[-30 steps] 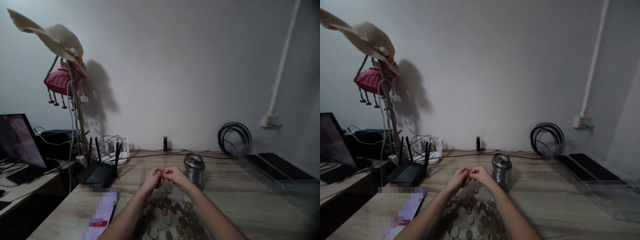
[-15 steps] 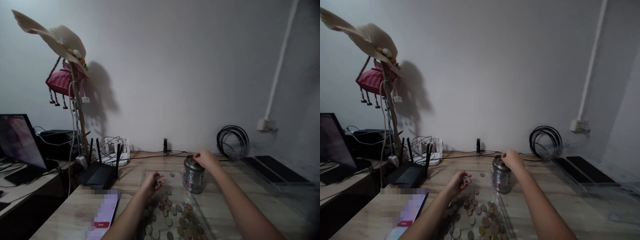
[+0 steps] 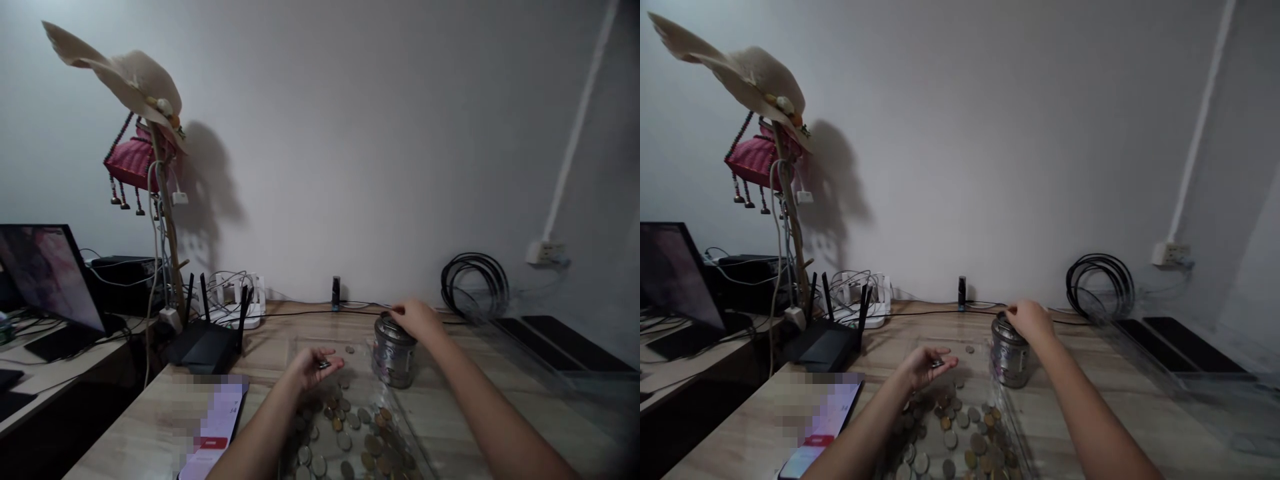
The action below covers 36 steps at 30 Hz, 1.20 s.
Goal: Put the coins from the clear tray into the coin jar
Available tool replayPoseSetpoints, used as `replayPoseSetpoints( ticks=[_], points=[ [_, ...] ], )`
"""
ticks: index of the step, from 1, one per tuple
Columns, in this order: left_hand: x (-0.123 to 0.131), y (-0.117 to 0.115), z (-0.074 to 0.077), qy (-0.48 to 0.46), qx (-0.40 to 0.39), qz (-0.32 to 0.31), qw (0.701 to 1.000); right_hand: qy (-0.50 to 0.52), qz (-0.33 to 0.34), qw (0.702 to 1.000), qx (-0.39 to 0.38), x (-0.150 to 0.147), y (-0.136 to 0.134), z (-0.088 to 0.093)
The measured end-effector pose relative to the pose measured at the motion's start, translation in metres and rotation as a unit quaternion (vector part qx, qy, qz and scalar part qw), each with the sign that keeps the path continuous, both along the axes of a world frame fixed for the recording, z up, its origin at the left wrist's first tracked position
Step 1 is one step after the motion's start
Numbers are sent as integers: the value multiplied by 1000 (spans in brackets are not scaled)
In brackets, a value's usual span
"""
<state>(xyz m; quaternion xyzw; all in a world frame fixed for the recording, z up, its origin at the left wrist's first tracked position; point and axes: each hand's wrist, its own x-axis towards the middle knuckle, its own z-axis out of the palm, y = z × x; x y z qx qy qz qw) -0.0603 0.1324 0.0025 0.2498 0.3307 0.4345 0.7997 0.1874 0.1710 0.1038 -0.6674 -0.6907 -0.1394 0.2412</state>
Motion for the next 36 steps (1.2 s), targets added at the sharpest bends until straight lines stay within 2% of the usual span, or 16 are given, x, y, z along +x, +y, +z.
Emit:
replayPoseSetpoints(
  ticks=[2,3,5,7,9,12,19,23,25,27,29,31,34,36],
  points=[
    [1,0,0,22,10,-3,1000,39,20,995,86,-19,-17,-7],
    [2,0,-1,33,13,-3,999,60,51,992,101,-31,-27,-14],
    [3,1,-4,41,26,0,999,78,158,982,64,-58,-44,-32],
    [4,3,-7,36,47,6,998,58,276,959,1,-83,-56,-52],
    [4,5,-9,36,60,14,997,35,344,937,-42,-100,-61,-68],
    [5,5,-9,43,58,6,997,40,359,930,-65,-106,-61,-81],
    [6,5,-9,10,9,-34,999,20,378,925,-16,-98,-67,-85],
    [4,6,-10,8,10,-60,998,71,350,932,60,-92,-71,-72],
    [2,5,-8,13,12,-81,997,120,305,938,112,-79,-67,-54],
    [2,3,-5,15,11,-81,997,158,228,950,141,-57,-56,-32],
    [2,1,-3,17,13,-66,998,147,132,973,120,-30,-40,-11],
    [3,0,-2,24,17,-53,998,81,58,993,62,-6,-24,3],
    [5,-2,-1,42,22,-39,998,-28,18,999,-34,15,-7,8],
    [5,-3,0,64,27,-28,997,-61,9,996,-62,17,-2,5]
  ],
)
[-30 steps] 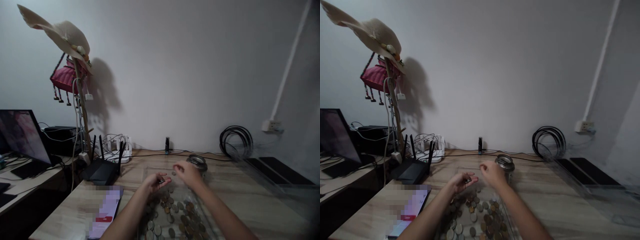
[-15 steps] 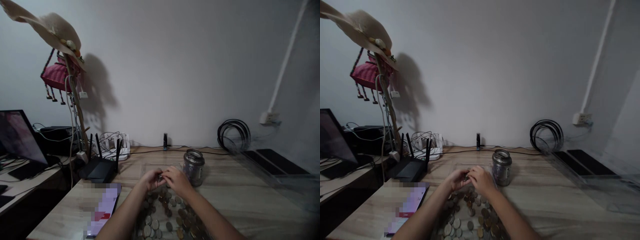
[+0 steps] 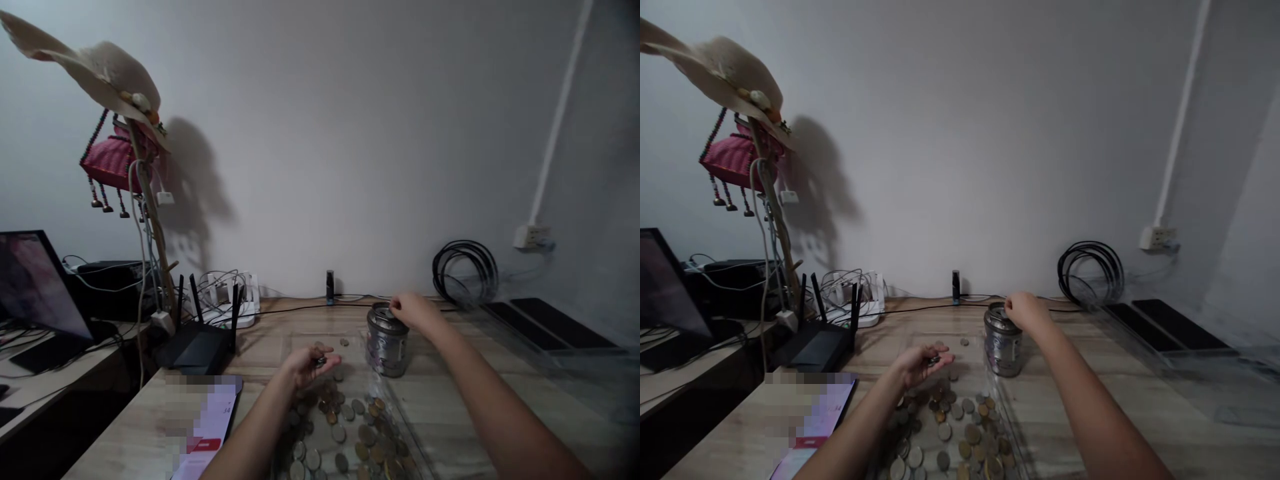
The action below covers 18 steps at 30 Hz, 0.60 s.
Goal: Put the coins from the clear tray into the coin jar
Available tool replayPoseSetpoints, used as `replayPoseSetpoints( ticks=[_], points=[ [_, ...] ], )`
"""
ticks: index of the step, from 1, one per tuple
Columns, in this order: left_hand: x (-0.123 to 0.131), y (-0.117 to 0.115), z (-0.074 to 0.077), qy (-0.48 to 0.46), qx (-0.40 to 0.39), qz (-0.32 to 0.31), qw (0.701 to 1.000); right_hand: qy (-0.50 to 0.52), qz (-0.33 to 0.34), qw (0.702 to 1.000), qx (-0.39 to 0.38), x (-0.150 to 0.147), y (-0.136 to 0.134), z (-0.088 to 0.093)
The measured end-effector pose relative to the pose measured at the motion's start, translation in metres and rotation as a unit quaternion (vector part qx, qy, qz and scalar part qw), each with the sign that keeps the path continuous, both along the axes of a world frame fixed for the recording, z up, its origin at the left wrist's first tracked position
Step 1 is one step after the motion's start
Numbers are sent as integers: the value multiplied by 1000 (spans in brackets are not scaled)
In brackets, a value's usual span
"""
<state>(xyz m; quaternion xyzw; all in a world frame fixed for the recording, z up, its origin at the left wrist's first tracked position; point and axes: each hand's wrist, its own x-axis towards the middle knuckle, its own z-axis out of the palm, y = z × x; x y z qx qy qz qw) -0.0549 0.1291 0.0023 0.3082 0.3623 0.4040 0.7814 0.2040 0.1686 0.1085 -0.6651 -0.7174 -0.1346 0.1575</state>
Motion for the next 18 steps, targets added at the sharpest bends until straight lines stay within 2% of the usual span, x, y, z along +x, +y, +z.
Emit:
replayPoseSetpoints(
  ticks=[7,10,12,13,15,16,18],
  points=[
    [-1,2,-1,51,31,-6,998,-16,-24,1000,2,-10,-3,-3],
    [-2,5,-3,48,29,-30,998,40,-1,994,106,-27,-18,-5],
    [-1,5,-2,52,36,-55,996,95,74,981,151,-49,-32,-14],
    [-1,5,-1,56,42,-62,996,119,126,976,133,-62,-38,-22],
    [1,2,1,61,59,-67,994,144,219,964,40,-88,-46,-42],
    [3,1,3,63,70,-68,993,152,242,958,-4,-99,-48,-54],
    [6,-3,6,64,98,-79,990,184,245,949,-68,-117,-45,-76]
  ],
)
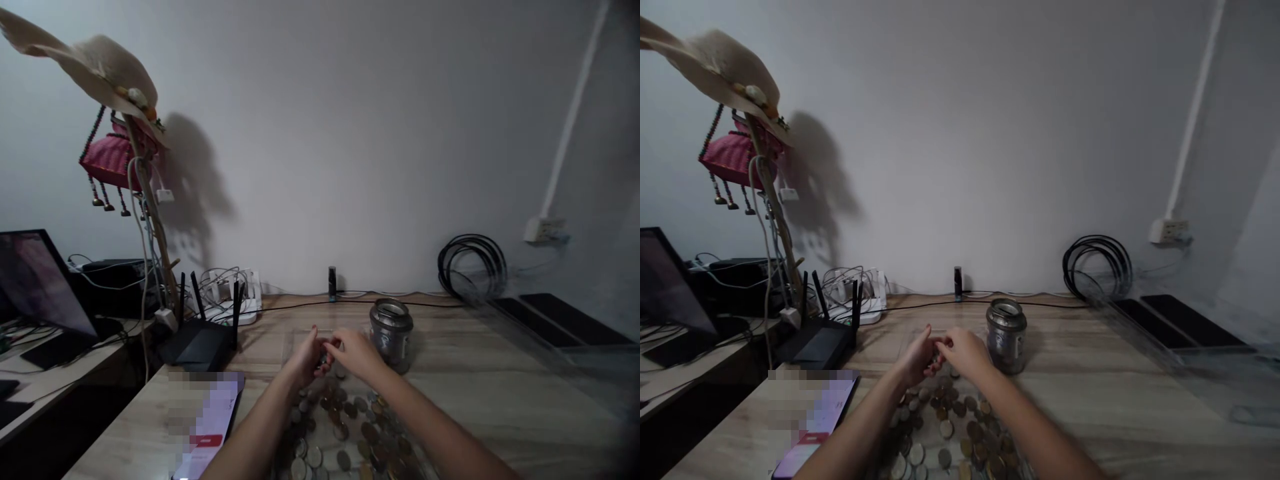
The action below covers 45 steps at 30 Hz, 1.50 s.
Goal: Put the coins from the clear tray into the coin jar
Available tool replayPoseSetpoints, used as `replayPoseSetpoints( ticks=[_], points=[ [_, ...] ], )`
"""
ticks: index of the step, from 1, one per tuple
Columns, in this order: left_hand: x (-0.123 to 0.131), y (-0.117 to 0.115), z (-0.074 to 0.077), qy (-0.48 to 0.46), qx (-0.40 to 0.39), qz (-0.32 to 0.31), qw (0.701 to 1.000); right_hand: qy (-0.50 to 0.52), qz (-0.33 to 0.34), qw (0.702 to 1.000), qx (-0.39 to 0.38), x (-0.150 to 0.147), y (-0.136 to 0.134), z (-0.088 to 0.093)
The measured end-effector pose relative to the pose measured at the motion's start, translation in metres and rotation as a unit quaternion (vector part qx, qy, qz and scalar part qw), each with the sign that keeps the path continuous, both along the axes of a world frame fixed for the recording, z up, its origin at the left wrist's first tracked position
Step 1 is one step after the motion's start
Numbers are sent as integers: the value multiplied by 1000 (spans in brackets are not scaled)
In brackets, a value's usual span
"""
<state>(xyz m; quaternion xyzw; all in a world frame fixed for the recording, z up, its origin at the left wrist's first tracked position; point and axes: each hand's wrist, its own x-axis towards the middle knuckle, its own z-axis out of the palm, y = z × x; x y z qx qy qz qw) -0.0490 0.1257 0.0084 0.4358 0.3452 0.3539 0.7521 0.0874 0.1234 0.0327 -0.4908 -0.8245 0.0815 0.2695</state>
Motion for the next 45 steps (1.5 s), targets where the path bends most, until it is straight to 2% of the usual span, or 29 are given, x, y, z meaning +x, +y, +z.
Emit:
replayPoseSetpoints(
  ticks=[3,5,8,10,11,13,14,17,22,24,27,29,30,31,33,36,38,41,43,45],
  points=[
    [4,-5,4,2,26,-26,999,61,36,993,-99,-11,8,-21],
    [5,-7,4,10,12,-31,999,94,51,990,-95,-8,10,-21],
    [3,-7,1,48,-41,-16,998,104,-18,993,51,17,11,5],
    [1,-5,-1,59,-57,6,997,95,-107,979,148,46,17,32],
    [-1,-5,-3,51,-56,15,997,79,-159,969,169,61,21,44],
    [-2,-3,-5,21,-55,19,998,34,-261,953,147,89,33,62],
    [-3,-3,-5,7,-58,13,998,9,-287,951,117,100,40,66],
    [-3,-1,-7,-15,-66,5,998,-41,-289,956,37,115,55,66],
    [-3,-1,-7,-25,-55,67,996,-74,-312,947,19,114,62,58],
    [-3,-2,-6,-26,-46,74,996,-78,-302,950,20,111,57,60],
    [-3,-2,-5,-32,-31,86,995,-55,-287,947,131,95,36,62],
    [-3,0,-6,-48,-33,94,994,-31,-235,951,200,72,15,55],
    [-3,0,-7,-56,-38,94,993,-27,-193,960,202,58,4,49],
    [-4,1,-8,-63,-43,95,993,-41,-129,976,173,43,-5,40],
    [-4,4,-10,-61,-44,104,992,-72,-50,992,95,18,-17,21],
    [-4,6,-12,-41,-34,119,992,-73,-43,996,31,-2,-16,-6],
    [-4,6,-11,-36,-33,99,994,-42,-46,998,11,-5,-10,-15],
    [-4,5,-9,-47,-54,47,996,10,-27,1000,-1,3,-2,-11],
    [-5,5,-8,-61,-81,29,994,41,-33,998,35,16,2,5],
    [-6,5,-9,-75,-102,28,992,68,-73,991,94,37,8,28]
  ],
)
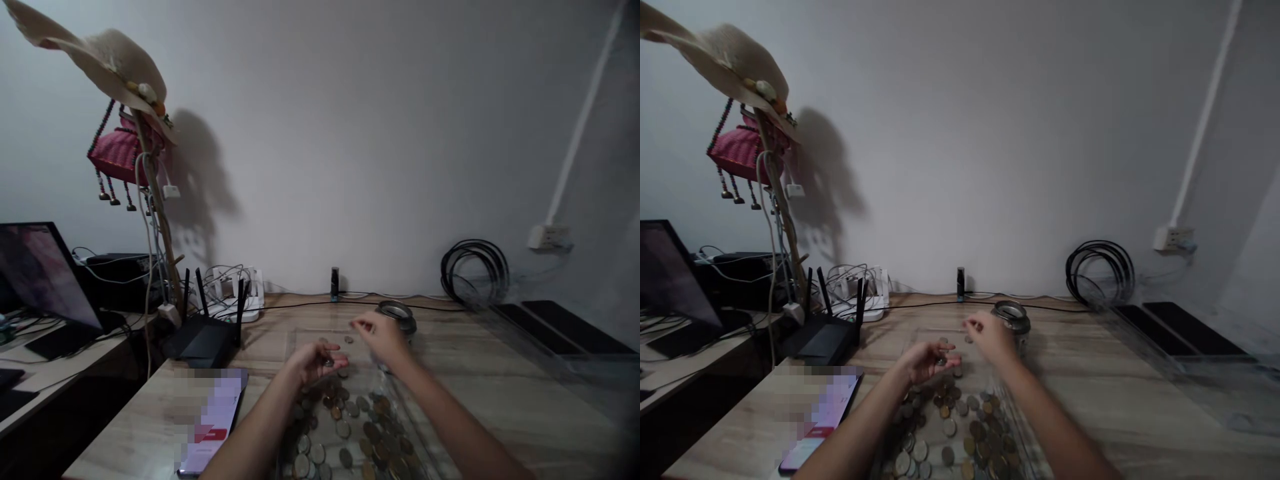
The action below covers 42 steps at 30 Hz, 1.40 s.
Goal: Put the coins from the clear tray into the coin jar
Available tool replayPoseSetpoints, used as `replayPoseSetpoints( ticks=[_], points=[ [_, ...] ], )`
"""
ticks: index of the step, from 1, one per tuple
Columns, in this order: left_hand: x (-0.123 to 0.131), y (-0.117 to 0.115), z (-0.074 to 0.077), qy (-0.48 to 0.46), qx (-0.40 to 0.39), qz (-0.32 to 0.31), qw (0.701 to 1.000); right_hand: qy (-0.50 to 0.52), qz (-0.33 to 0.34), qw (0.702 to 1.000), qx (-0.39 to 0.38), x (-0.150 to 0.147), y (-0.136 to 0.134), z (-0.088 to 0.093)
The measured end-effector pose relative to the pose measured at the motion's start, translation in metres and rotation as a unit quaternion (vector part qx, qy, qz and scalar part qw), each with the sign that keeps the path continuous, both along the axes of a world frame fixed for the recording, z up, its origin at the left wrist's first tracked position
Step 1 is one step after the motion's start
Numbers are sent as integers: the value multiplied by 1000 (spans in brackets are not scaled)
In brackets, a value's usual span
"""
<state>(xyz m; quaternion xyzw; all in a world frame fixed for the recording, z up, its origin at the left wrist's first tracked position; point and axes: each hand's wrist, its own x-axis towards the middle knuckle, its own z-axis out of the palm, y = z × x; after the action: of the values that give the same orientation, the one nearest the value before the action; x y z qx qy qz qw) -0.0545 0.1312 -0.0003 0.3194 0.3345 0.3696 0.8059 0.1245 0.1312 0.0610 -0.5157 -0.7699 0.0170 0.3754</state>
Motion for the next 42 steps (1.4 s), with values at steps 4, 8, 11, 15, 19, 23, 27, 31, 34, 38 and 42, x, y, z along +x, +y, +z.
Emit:
replayPoseSetpoints(
  ticks=[4,8,11,15,19,23,27,31,34,38,42],
  points=[
    [-1,0,0,-4,-3,8,1000,-44,-160,986,14,50,28,38],
    [0,-3,2,1,-2,31,1000,-140,-206,964,-92,80,55,41],
    [1,-5,5,7,6,56,998,-146,-207,958,-132,85,60,35],
    [1,-4,7,9,11,99,995,-152,-233,955,-100,70,42,38],
    [-1,0,4,-14,-6,90,996,-120,-139,979,92,23,6,28],
    [-2,7,-4,-53,-6,54,997,-164,57,985,-14,-26,-14,-13],
    [-3,9,-8,-39,-16,23,999,-143,61,983,-100,-41,-9,-43],
    [-5,6,-3,-42,-23,-11,999,-59,40,997,-28,-16,-2,-20],
    [-5,3,1,-48,-21,-10,999,-28,-78,995,51,25,11,16],
    [-5,1,2,-45,-21,6,999,-136,-212,966,-56,70,36,42],
    [-5,3,-1,-50,-18,-1,999,-183,-198,956,-116,80,48,41]
  ],
)
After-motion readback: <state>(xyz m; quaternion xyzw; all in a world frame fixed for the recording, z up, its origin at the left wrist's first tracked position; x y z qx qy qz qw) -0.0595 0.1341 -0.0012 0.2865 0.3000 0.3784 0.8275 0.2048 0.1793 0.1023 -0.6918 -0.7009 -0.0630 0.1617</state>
